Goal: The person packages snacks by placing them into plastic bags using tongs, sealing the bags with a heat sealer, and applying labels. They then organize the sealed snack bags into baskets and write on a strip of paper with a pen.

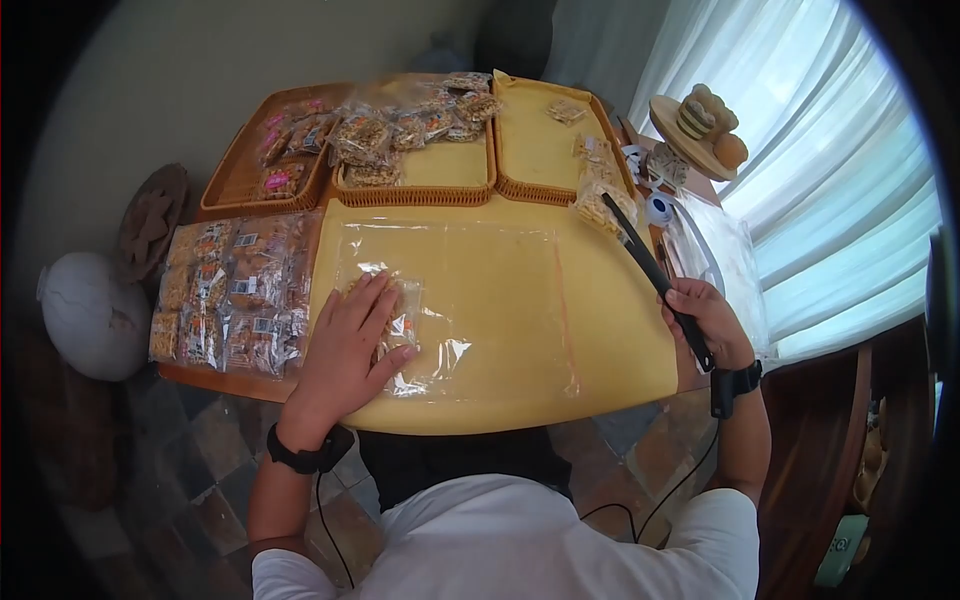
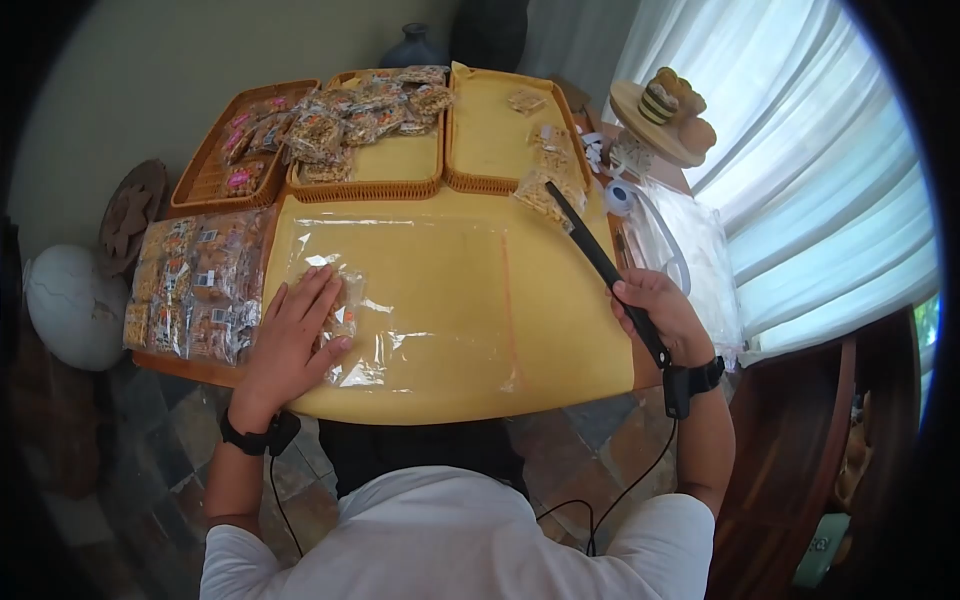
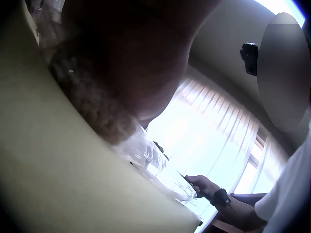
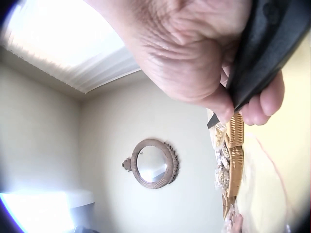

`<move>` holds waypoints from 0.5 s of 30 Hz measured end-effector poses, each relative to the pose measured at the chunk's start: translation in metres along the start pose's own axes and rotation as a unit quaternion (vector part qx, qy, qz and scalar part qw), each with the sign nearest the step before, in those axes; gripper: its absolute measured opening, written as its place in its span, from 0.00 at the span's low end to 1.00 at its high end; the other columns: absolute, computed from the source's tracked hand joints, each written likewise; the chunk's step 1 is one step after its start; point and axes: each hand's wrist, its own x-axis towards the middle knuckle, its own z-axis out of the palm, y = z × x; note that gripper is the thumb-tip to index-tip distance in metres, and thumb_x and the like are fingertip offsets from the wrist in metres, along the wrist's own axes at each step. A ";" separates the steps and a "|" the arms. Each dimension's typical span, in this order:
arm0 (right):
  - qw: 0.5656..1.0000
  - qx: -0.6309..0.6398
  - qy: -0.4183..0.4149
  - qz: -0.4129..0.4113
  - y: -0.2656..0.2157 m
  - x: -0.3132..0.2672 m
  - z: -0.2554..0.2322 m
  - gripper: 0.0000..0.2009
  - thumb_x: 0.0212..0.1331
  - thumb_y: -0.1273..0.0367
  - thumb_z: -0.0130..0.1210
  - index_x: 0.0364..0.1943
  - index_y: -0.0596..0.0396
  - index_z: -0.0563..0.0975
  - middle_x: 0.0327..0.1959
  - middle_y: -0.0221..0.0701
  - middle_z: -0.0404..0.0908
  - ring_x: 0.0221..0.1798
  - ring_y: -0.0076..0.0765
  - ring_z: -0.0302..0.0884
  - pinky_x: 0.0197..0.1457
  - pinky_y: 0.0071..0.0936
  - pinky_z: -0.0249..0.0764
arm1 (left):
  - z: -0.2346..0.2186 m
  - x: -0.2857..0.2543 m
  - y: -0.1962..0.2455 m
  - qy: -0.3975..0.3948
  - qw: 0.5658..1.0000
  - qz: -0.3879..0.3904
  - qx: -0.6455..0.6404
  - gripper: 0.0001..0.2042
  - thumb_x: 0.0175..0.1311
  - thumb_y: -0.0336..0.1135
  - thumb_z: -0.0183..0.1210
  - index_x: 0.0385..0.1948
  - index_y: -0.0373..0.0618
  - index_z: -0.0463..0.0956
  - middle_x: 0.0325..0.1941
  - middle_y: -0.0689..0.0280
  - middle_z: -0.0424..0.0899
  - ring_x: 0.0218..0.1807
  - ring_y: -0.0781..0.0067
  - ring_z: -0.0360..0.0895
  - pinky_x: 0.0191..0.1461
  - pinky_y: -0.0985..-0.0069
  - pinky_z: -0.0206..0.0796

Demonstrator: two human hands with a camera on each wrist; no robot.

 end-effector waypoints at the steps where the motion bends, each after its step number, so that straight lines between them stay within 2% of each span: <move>1: 1.000 0.014 0.006 0.011 0.010 -0.019 0.003 0.10 0.76 0.65 0.62 0.42 0.58 0.81 0.27 0.28 0.84 0.21 0.22 0.78 0.24 0.20 0.74 | -0.003 0.002 0.002 -0.002 1.000 0.007 0.009 0.37 0.75 0.60 0.58 0.75 0.39 0.69 0.82 0.49 0.67 0.84 0.46 0.61 0.85 0.42 0.49; 4: 0.998 0.051 0.018 0.041 0.038 -0.060 0.008 0.09 0.75 0.66 0.62 0.42 0.58 0.81 0.26 0.29 0.84 0.20 0.23 0.79 0.24 0.20 0.74 | -0.024 0.019 0.023 0.014 0.997 0.058 0.049 0.34 0.76 0.57 0.59 0.74 0.40 0.70 0.80 0.48 0.68 0.82 0.46 0.64 0.85 0.41 0.49; 5: 0.997 0.060 0.015 0.036 0.048 -0.067 0.011 0.08 0.75 0.66 0.62 0.42 0.58 0.81 0.26 0.30 0.84 0.21 0.23 0.79 0.24 0.20 0.74 | -0.033 0.030 0.037 0.042 0.993 0.095 0.052 0.29 0.75 0.51 0.60 0.70 0.42 0.74 0.72 0.51 0.77 0.74 0.50 0.73 0.79 0.45 0.59; 6: 0.997 0.068 0.011 0.031 0.056 -0.073 0.014 0.08 0.75 0.67 0.62 0.42 0.58 0.82 0.26 0.30 0.84 0.21 0.23 0.79 0.24 0.20 0.75 | -0.042 0.043 0.055 0.043 0.993 0.093 0.053 0.29 0.75 0.51 0.60 0.70 0.42 0.74 0.72 0.51 0.77 0.74 0.50 0.73 0.79 0.45 0.59; 8: 0.997 0.080 0.003 0.023 0.068 -0.080 0.022 0.08 0.76 0.67 0.61 0.42 0.58 0.83 0.26 0.29 0.84 0.21 0.23 0.79 0.25 0.20 0.75 | -0.052 0.070 0.094 -0.124 0.981 0.149 -0.003 0.24 0.72 0.42 0.63 0.67 0.45 0.76 0.60 0.56 0.85 0.60 0.51 0.83 0.65 0.54 0.73; 10: 0.997 0.074 0.013 0.020 0.074 -0.084 0.029 0.08 0.76 0.67 0.61 0.43 0.58 0.83 0.27 0.28 0.84 0.22 0.22 0.79 0.25 0.20 0.75 | -0.021 0.095 0.114 -0.141 0.949 0.283 -0.017 0.21 0.69 0.37 0.61 0.62 0.45 0.78 0.45 0.57 0.90 0.46 0.49 0.88 0.51 0.54 0.77; 11: 0.997 0.073 0.002 0.023 0.076 -0.086 0.030 0.09 0.77 0.66 0.60 0.44 0.58 0.83 0.27 0.27 0.84 0.23 0.22 0.80 0.26 0.20 0.75 | -0.010 0.107 0.125 -0.136 0.950 0.281 -0.016 0.21 0.69 0.37 0.61 0.62 0.45 0.78 0.45 0.57 0.90 0.46 0.49 0.88 0.51 0.54 0.77; 13: 0.998 0.065 0.000 0.019 0.080 -0.091 0.029 0.08 0.77 0.66 0.60 0.45 0.58 0.83 0.28 0.27 0.84 0.23 0.21 0.80 0.26 0.20 0.76 | 0.006 0.127 0.139 -0.256 0.919 0.298 0.030 0.20 0.65 0.36 0.58 0.58 0.45 0.82 0.36 0.54 0.90 0.39 0.45 0.89 0.46 0.51 0.78; 15: 0.998 0.055 0.004 0.034 0.083 -0.098 0.024 0.08 0.77 0.66 0.61 0.44 0.57 0.83 0.28 0.27 0.84 0.24 0.21 0.80 0.27 0.21 0.76 | 0.028 0.138 0.132 -0.250 0.916 0.311 0.041 0.19 0.64 0.36 0.57 0.55 0.45 0.83 0.34 0.53 0.90 0.38 0.45 0.88 0.45 0.51 0.79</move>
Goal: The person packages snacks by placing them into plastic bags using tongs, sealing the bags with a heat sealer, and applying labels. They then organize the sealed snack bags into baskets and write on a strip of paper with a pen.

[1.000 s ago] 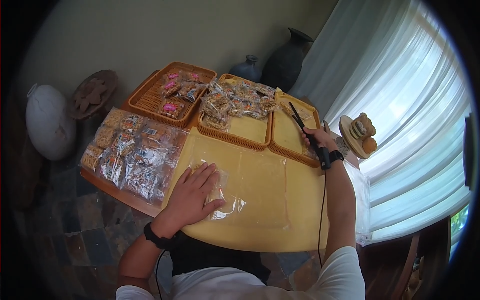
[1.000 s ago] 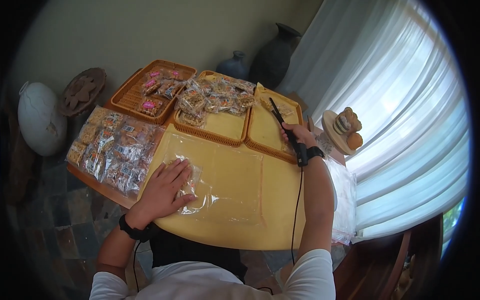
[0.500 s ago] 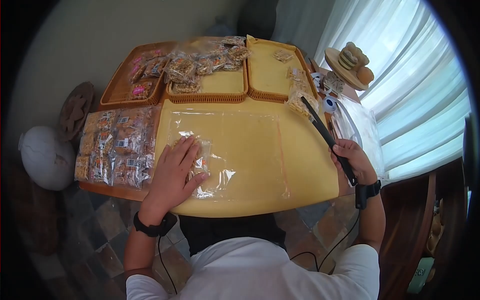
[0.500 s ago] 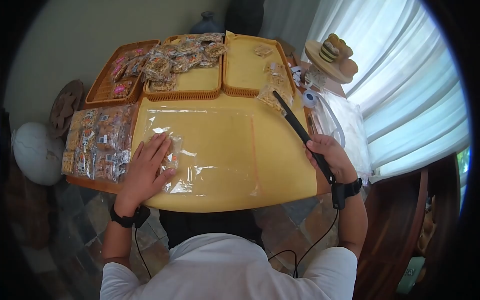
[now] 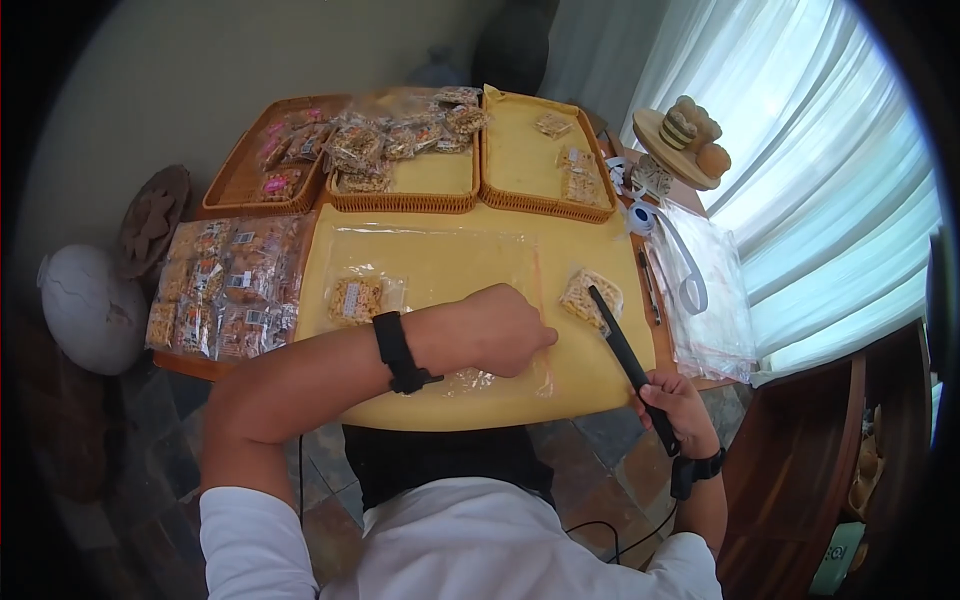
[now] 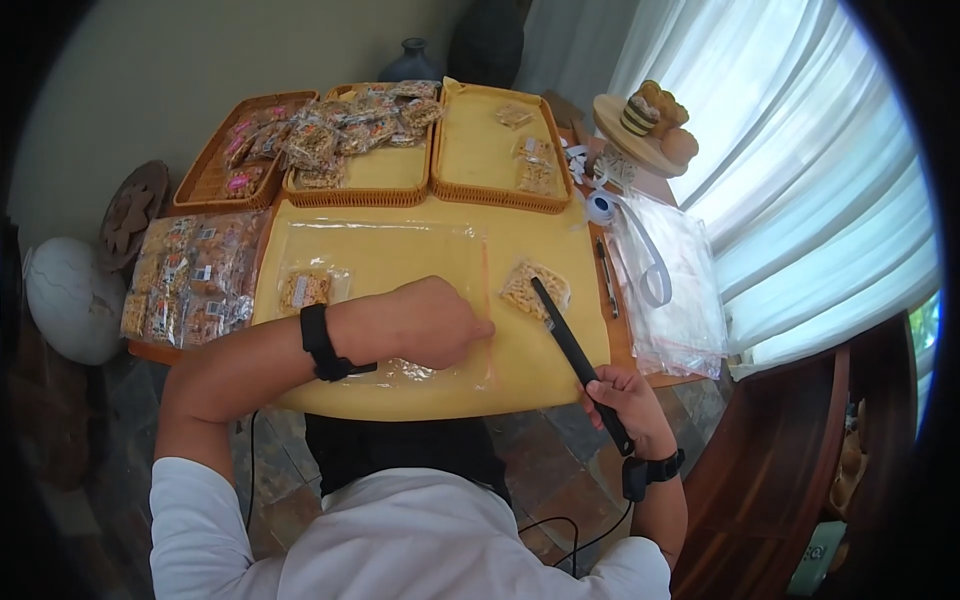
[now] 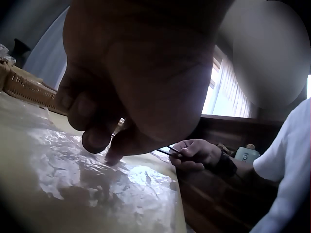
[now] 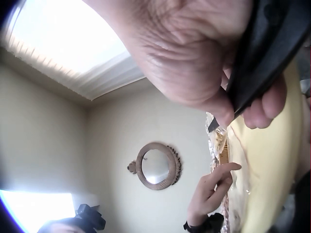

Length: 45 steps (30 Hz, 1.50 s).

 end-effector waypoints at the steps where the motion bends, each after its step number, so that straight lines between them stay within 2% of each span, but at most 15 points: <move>1: 1.000 -0.005 -0.002 -0.004 0.002 -0.004 -0.003 0.08 0.77 0.66 0.61 0.44 0.57 0.83 0.28 0.27 0.84 0.24 0.21 0.80 0.27 0.21 0.76 | 0.002 0.005 -0.004 -0.005 1.000 0.012 0.012 0.18 0.63 0.36 0.55 0.52 0.45 0.85 0.32 0.53 0.89 0.37 0.44 0.88 0.44 0.51 0.79; 5: 0.999 -0.036 -0.012 0.024 -0.003 -0.008 -0.009 0.08 0.77 0.66 0.62 0.42 0.57 0.82 0.29 0.27 0.85 0.24 0.21 0.81 0.28 0.21 0.76 | -0.004 -0.006 0.000 0.022 0.999 -0.016 0.028 0.13 0.64 0.37 0.57 0.45 0.44 0.85 0.32 0.53 0.90 0.37 0.45 0.89 0.44 0.52 0.80; 10: 0.990 -0.089 -0.082 0.070 -0.030 0.021 0.004 0.07 0.76 0.69 0.61 0.41 0.58 0.82 0.29 0.27 0.85 0.25 0.21 0.80 0.30 0.21 0.76 | -0.006 -0.030 0.012 0.183 0.982 -0.044 0.037 0.08 0.64 0.38 0.62 0.35 0.43 0.79 0.30 0.58 0.87 0.35 0.53 0.88 0.39 0.57 0.78; 13: 0.979 -0.123 -0.141 0.083 -0.054 0.054 0.025 0.07 0.77 0.68 0.60 0.40 0.58 0.82 0.29 0.28 0.85 0.25 0.22 0.80 0.30 0.21 0.75 | 0.007 -0.032 0.020 0.251 0.964 -0.055 0.067 0.06 0.64 0.36 0.61 0.35 0.45 0.79 0.33 0.61 0.87 0.36 0.58 0.88 0.39 0.60 0.77; 20: 0.944 -0.175 -0.269 0.078 -0.097 0.143 0.086 0.07 0.76 0.72 0.57 0.40 0.60 0.82 0.30 0.28 0.84 0.26 0.23 0.80 0.31 0.22 0.75 | 0.015 -0.038 0.035 0.282 0.955 -0.051 0.075 0.05 0.64 0.34 0.60 0.36 0.44 0.79 0.34 0.60 0.87 0.38 0.59 0.88 0.41 0.63 0.76; 26: 0.943 -0.179 -0.279 0.032 -0.098 0.196 0.143 0.08 0.77 0.70 0.57 0.40 0.58 0.83 0.31 0.23 0.84 0.32 0.19 0.81 0.38 0.22 0.77 | 0.008 -0.044 0.040 0.323 0.941 -0.030 0.099 0.05 0.64 0.35 0.60 0.34 0.45 0.79 0.34 0.60 0.87 0.39 0.60 0.88 0.41 0.64 0.75; 29: 0.939 -0.231 -0.252 0.027 -0.105 0.198 0.177 0.11 0.79 0.64 0.59 0.42 0.57 0.84 0.33 0.23 0.85 0.36 0.17 0.80 0.41 0.22 0.77 | 0.009 -0.044 0.042 0.353 0.927 -0.038 0.123 0.05 0.65 0.35 0.59 0.35 0.45 0.79 0.32 0.60 0.86 0.37 0.60 0.87 0.41 0.64 0.74; 32: 0.939 -0.241 -0.245 0.021 -0.093 0.211 0.175 0.14 0.79 0.60 0.60 0.45 0.58 0.85 0.34 0.23 0.86 0.36 0.17 0.79 0.42 0.22 0.76 | 0.006 -0.050 0.041 0.292 0.952 -0.022 0.090 0.10 0.66 0.35 0.58 0.44 0.44 0.81 0.38 0.61 0.87 0.40 0.62 0.87 0.43 0.64 0.73; 33: 0.939 -0.243 -0.242 0.020 -0.090 0.212 0.172 0.15 0.79 0.58 0.60 0.46 0.58 0.85 0.34 0.23 0.86 0.37 0.17 0.79 0.42 0.22 0.76 | 0.007 -0.058 0.042 0.388 0.919 -0.006 0.067 0.13 0.66 0.34 0.59 0.49 0.44 0.81 0.42 0.61 0.86 0.44 0.62 0.86 0.44 0.64 0.72; 34: 0.923 -0.282 -0.256 -0.058 -0.092 0.206 0.162 0.16 0.79 0.58 0.61 0.48 0.59 0.85 0.32 0.23 0.85 0.34 0.17 0.78 0.39 0.22 0.76 | 0.008 -0.067 0.043 0.479 0.877 0.009 0.042 0.16 0.66 0.33 0.59 0.54 0.44 0.80 0.46 0.61 0.85 0.47 0.63 0.85 0.46 0.63 0.72; 35: 0.899 -0.318 -0.268 -0.136 -0.096 0.198 0.154 0.16 0.78 0.58 0.62 0.49 0.60 0.85 0.30 0.23 0.84 0.32 0.17 0.78 0.37 0.22 0.75 | 0.009 -0.076 0.043 0.477 0.878 0.010 0.041 0.16 0.66 0.33 0.59 0.54 0.44 0.80 0.46 0.61 0.85 0.47 0.63 0.85 0.46 0.63 0.72; 37: 0.906 -0.347 -0.229 -0.079 -0.108 0.173 0.144 0.16 0.78 0.59 0.62 0.49 0.61 0.84 0.28 0.22 0.83 0.29 0.17 0.77 0.35 0.23 0.75 | 0.014 -0.104 0.038 0.418 0.906 -0.055 -0.030 0.21 0.66 0.31 0.59 0.61 0.45 0.78 0.55 0.60 0.83 0.55 0.61 0.83 0.52 0.61 0.72; 39: 0.909 -0.370 -0.188 -0.019 -0.107 0.167 0.133 0.16 0.78 0.60 0.62 0.49 0.62 0.84 0.27 0.22 0.82 0.26 0.18 0.76 0.32 0.23 0.74 | 0.044 -0.149 0.007 0.433 0.888 -0.152 0.000 0.20 0.65 0.31 0.60 0.60 0.43 0.78 0.57 0.58 0.84 0.58 0.55 0.83 0.58 0.57 0.72; 43: 0.889 -0.429 -0.133 -0.083 -0.098 0.169 0.132 0.15 0.73 0.61 0.66 0.49 0.60 0.85 0.27 0.27 0.85 0.25 0.22 0.78 0.33 0.25 0.76 | 0.062 -0.195 -0.027 0.365 0.886 -0.287 -0.025 0.26 0.73 0.39 0.60 0.69 0.41 0.72 0.74 0.52 0.75 0.74 0.46 0.73 0.74 0.51 0.64; 45: 0.817 -0.523 -0.102 -0.222 -0.096 0.172 0.146 0.18 0.71 0.58 0.67 0.51 0.62 0.85 0.27 0.39 0.84 0.27 0.35 0.80 0.38 0.34 0.78 | 0.074 -0.198 -0.037 0.349 0.876 -0.333 -0.017 0.28 0.76 0.43 0.59 0.74 0.40 0.69 0.79 0.49 0.70 0.80 0.44 0.67 0.80 0.50 0.59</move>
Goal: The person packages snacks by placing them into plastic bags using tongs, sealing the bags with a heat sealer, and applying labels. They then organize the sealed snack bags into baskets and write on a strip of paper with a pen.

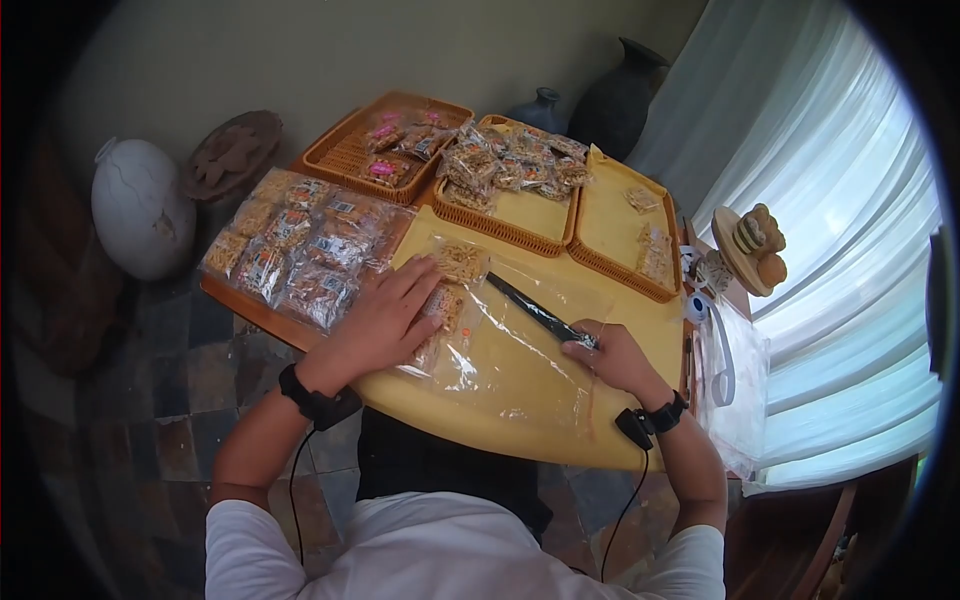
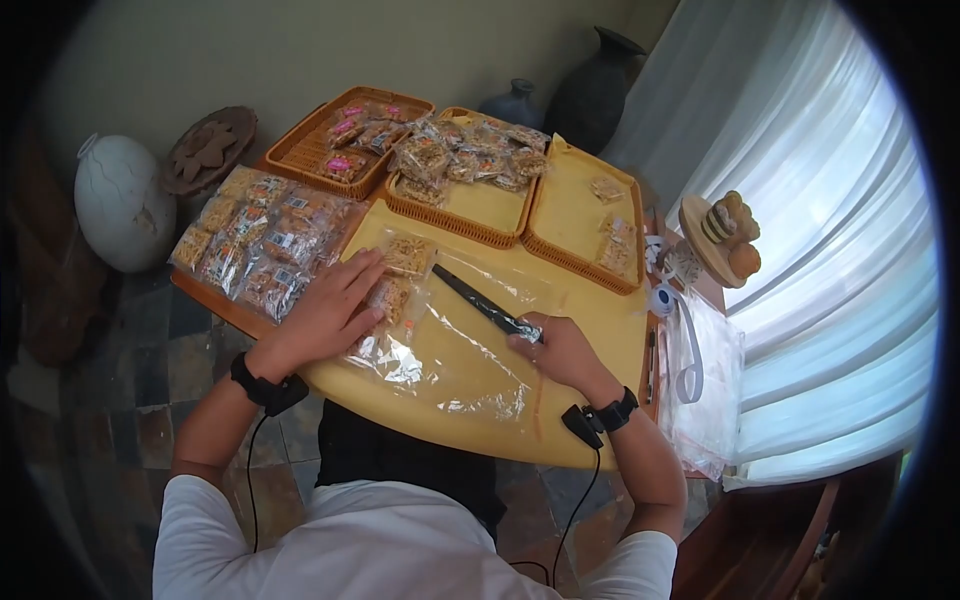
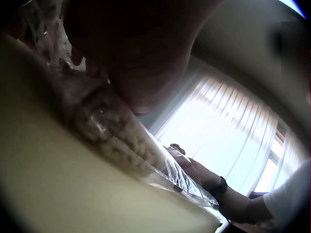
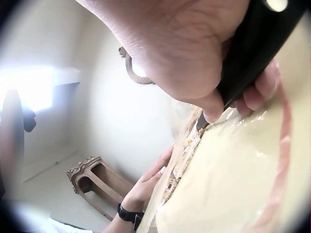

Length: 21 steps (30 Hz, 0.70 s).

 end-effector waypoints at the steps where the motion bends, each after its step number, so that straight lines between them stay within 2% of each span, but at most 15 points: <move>1: 1.000 -0.009 0.025 -0.005 -0.006 0.003 0.004 0.18 0.69 0.58 0.67 0.50 0.61 0.85 0.30 0.45 0.85 0.32 0.46 0.83 0.43 0.40 0.79 | 0.002 -0.001 -0.002 -0.036 0.999 -0.002 0.006 0.31 0.78 0.47 0.56 0.77 0.41 0.65 0.83 0.49 0.64 0.84 0.45 0.60 0.83 0.49 0.52; 2: 1.000 -0.005 0.027 -0.006 -0.004 0.006 0.011 0.18 0.69 0.58 0.67 0.50 0.61 0.85 0.30 0.45 0.85 0.32 0.46 0.83 0.43 0.40 0.79 | 0.003 -0.002 -0.003 -0.072 0.997 -0.005 0.011 0.33 0.81 0.52 0.53 0.80 0.41 0.62 0.87 0.49 0.58 0.88 0.46 0.52 0.87 0.48 0.45; 4: 0.991 -0.009 0.120 -0.062 -0.001 0.011 0.022 0.17 0.69 0.58 0.67 0.50 0.57 0.86 0.33 0.48 0.87 0.35 0.53 0.86 0.44 0.43 0.79 | 0.006 -0.004 -0.002 -0.089 0.996 -0.016 0.023 0.34 0.82 0.54 0.52 0.81 0.41 0.60 0.87 0.49 0.56 0.89 0.47 0.50 0.88 0.48 0.42; 5: 0.991 -0.006 0.120 -0.061 -0.002 0.009 0.020 0.17 0.69 0.58 0.67 0.50 0.57 0.86 0.33 0.48 0.87 0.35 0.53 0.86 0.44 0.43 0.79 | 0.006 -0.003 -0.001 -0.106 0.994 -0.027 0.032 0.36 0.82 0.56 0.50 0.81 0.42 0.59 0.88 0.49 0.55 0.90 0.48 0.48 0.88 0.48 0.38; 8: 0.994 -0.009 0.102 -0.022 -0.006 0.006 0.010 0.21 0.67 0.57 0.70 0.52 0.61 0.85 0.38 0.49 0.89 0.39 0.48 0.88 0.48 0.40 0.80 | 0.004 -0.003 0.000 -0.112 0.993 -0.035 0.026 0.36 0.82 0.57 0.49 0.82 0.42 0.59 0.89 0.49 0.54 0.90 0.47 0.46 0.89 0.47 0.37; 10: 0.999 -0.015 0.039 -0.027 0.004 0.006 -0.001 0.19 0.68 0.57 0.67 0.51 0.60 0.85 0.39 0.48 0.89 0.43 0.62 0.87 0.49 0.46 0.81 | 0.005 -0.003 0.000 -0.112 0.993 -0.035 0.023 0.36 0.82 0.57 0.50 0.82 0.42 0.59 0.89 0.49 0.54 0.90 0.47 0.46 0.89 0.48 0.36; 11: 0.999 -0.013 0.038 -0.027 0.005 0.008 0.000 0.19 0.68 0.57 0.67 0.51 0.60 0.85 0.39 0.48 0.89 0.43 0.62 0.87 0.49 0.46 0.81 | 0.005 -0.003 0.001 -0.112 0.993 -0.033 0.020 0.36 0.82 0.57 0.50 0.82 0.42 0.59 0.89 0.50 0.53 0.90 0.47 0.46 0.89 0.48 0.35; 14: 0.996 -0.047 0.055 -0.056 0.003 0.013 0.009 0.19 0.67 0.58 0.67 0.52 0.60 0.85 0.44 0.47 0.90 0.46 0.61 0.86 0.52 0.45 0.82 | 0.003 -0.001 0.004 -0.126 0.991 -0.032 0.016 0.36 0.82 0.57 0.49 0.82 0.42 0.59 0.89 0.50 0.53 0.90 0.47 0.46 0.89 0.46 0.34; 16: 0.985 -0.059 0.106 -0.125 0.003 0.021 0.021 0.18 0.67 0.58 0.67 0.52 0.57 0.85 0.46 0.47 0.89 0.47 0.61 0.86 0.53 0.45 0.82 | 0.003 0.001 0.005 -0.125 0.991 -0.029 0.032 0.36 0.82 0.57 0.49 0.82 0.43 0.59 0.89 0.50 0.52 0.90 0.48 0.46 0.89 0.46 0.34; 20: 0.982 -0.044 0.132 -0.128 -0.001 0.018 0.022 0.17 0.66 0.60 0.68 0.52 0.55 0.86 0.46 0.48 0.89 0.48 0.61 0.86 0.54 0.45 0.82 | 0.003 -0.001 0.006 -0.116 0.992 -0.031 0.039 0.36 0.82 0.57 0.48 0.82 0.43 0.58 0.89 0.50 0.52 0.90 0.49 0.46 0.89 0.44 0.34; 21: 0.987 -0.020 0.123 -0.102 -0.001 0.015 0.019 0.17 0.65 0.60 0.68 0.51 0.56 0.86 0.46 0.48 0.89 0.48 0.61 0.86 0.54 0.45 0.82 | 0.003 -0.001 0.007 -0.116 0.992 -0.032 0.039 0.36 0.82 0.57 0.48 0.82 0.43 0.58 0.89 0.50 0.52 0.90 0.49 0.46 0.89 0.44 0.34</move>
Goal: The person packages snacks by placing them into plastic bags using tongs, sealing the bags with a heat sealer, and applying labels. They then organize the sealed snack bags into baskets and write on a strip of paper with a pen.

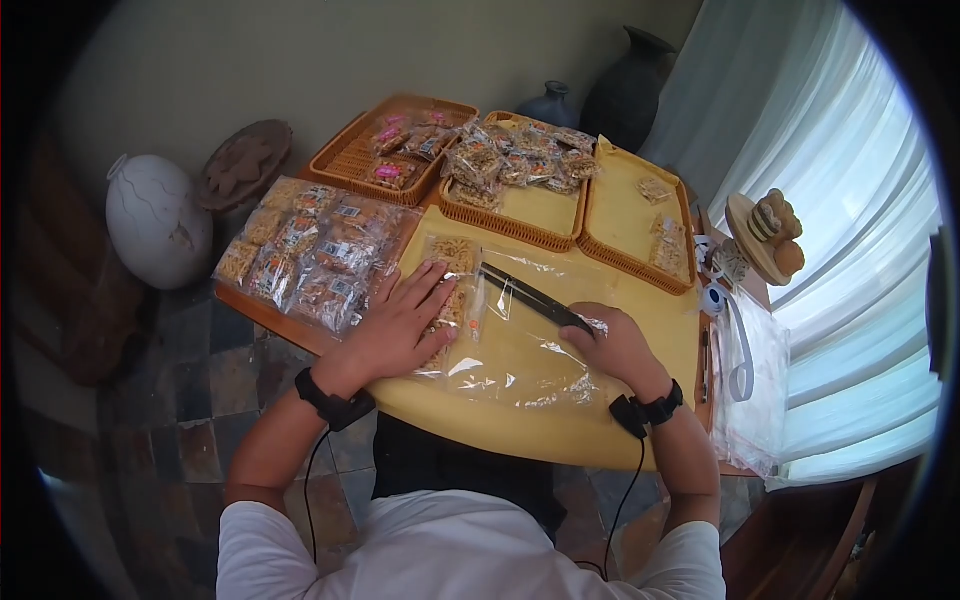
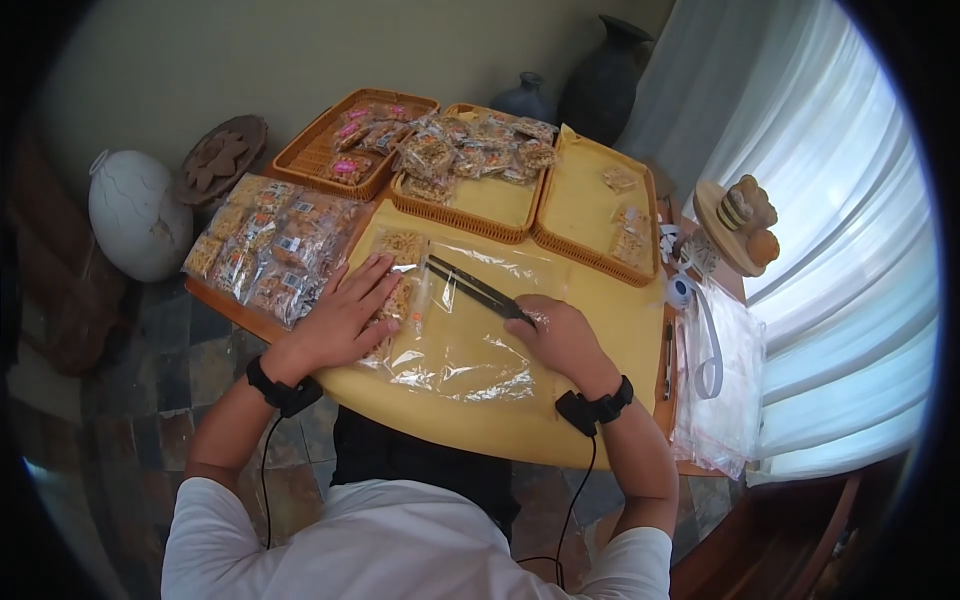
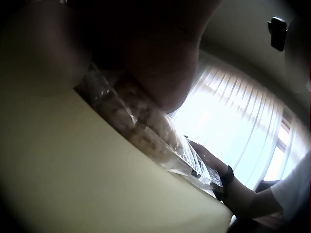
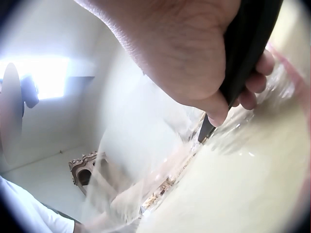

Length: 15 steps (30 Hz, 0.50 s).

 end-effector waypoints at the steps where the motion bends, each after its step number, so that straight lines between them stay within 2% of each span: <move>1: 0.999 0.021 -0.007 0.029 0.000 -0.003 -0.005 0.16 0.65 0.61 0.68 0.51 0.56 0.86 0.45 0.47 0.89 0.48 0.61 0.86 0.54 0.45 0.82 | -0.001 0.000 0.001 -0.004 1.000 0.000 0.003 0.36 0.82 0.57 0.48 0.82 0.43 0.58 0.89 0.50 0.53 0.90 0.50 0.46 0.89 0.44 0.34; 2: 0.999 0.022 -0.008 0.029 0.000 -0.004 -0.012 0.16 0.65 0.61 0.68 0.51 0.56 0.86 0.45 0.47 0.89 0.48 0.61 0.86 0.54 0.45 0.82 | -0.001 0.000 0.001 -0.008 1.000 -0.001 0.007 0.36 0.82 0.57 0.48 0.82 0.43 0.58 0.89 0.50 0.53 0.90 0.50 0.46 0.89 0.44 0.33; 4: 0.996 0.009 -0.085 0.033 0.003 -0.001 -0.024 0.15 0.65 0.61 0.68 0.49 0.57 0.86 0.44 0.47 0.89 0.48 0.61 0.87 0.54 0.46 0.82 | -0.001 0.001 0.000 -0.008 1.000 -0.001 0.010 0.36 0.82 0.57 0.48 0.82 0.43 0.58 0.89 0.51 0.53 0.90 0.50 0.46 0.89 0.44 0.34; 7: 0.994 0.001 -0.102 0.031 0.011 0.000 -0.022 0.16 0.65 0.60 0.68 0.49 0.57 0.86 0.44 0.49 0.88 0.48 0.62 0.86 0.53 0.47 0.81 | 0.000 0.000 -0.001 -0.010 1.000 0.002 0.016 0.36 0.82 0.57 0.47 0.82 0.43 0.58 0.89 0.51 0.53 0.90 0.50 0.46 0.89 0.44 0.34; 8: 0.994 0.008 -0.100 0.034 0.012 0.000 -0.016 0.16 0.65 0.60 0.68 0.49 0.57 0.86 0.44 0.49 0.88 0.48 0.62 0.86 0.53 0.47 0.81 | 0.000 0.001 -0.001 -0.011 1.000 0.007 0.017 0.36 0.82 0.57 0.47 0.82 0.43 0.58 0.89 0.52 0.53 0.90 0.51 0.46 0.89 0.44 0.34; 10: 0.997 -0.013 -0.064 -0.048 0.014 0.000 -0.002 0.17 0.66 0.60 0.67 0.51 0.56 0.85 0.44 0.50 0.87 0.48 0.61 0.85 0.52 0.48 0.80 | 0.000 0.001 -0.001 -0.019 1.000 0.006 0.015 0.36 0.82 0.57 0.47 0.82 0.43 0.58 0.89 0.52 0.53 0.90 0.51 0.46 0.89 0.44 0.34; 14: 0.996 -0.023 -0.037 -0.072 0.015 -0.004 -0.005 0.17 0.66 0.59 0.67 0.52 0.55 0.84 0.44 0.50 0.87 0.48 0.60 0.85 0.51 0.49 0.79 | -0.004 -0.001 0.004 -0.026 1.000 0.003 0.015 0.36 0.82 0.57 0.47 0.83 0.44 0.57 0.89 0.52 0.53 0.90 0.51 0.46 0.89 0.43 0.35; 15: 0.997 -0.027 -0.055 -0.050 0.011 -0.006 -0.012 0.17 0.66 0.60 0.68 0.51 0.57 0.85 0.43 0.49 0.88 0.47 0.60 0.85 0.51 0.47 0.79 | -0.004 -0.002 0.005 -0.022 1.000 0.003 0.015 0.36 0.82 0.57 0.47 0.83 0.44 0.57 0.89 0.52 0.53 0.90 0.51 0.46 0.89 0.43 0.35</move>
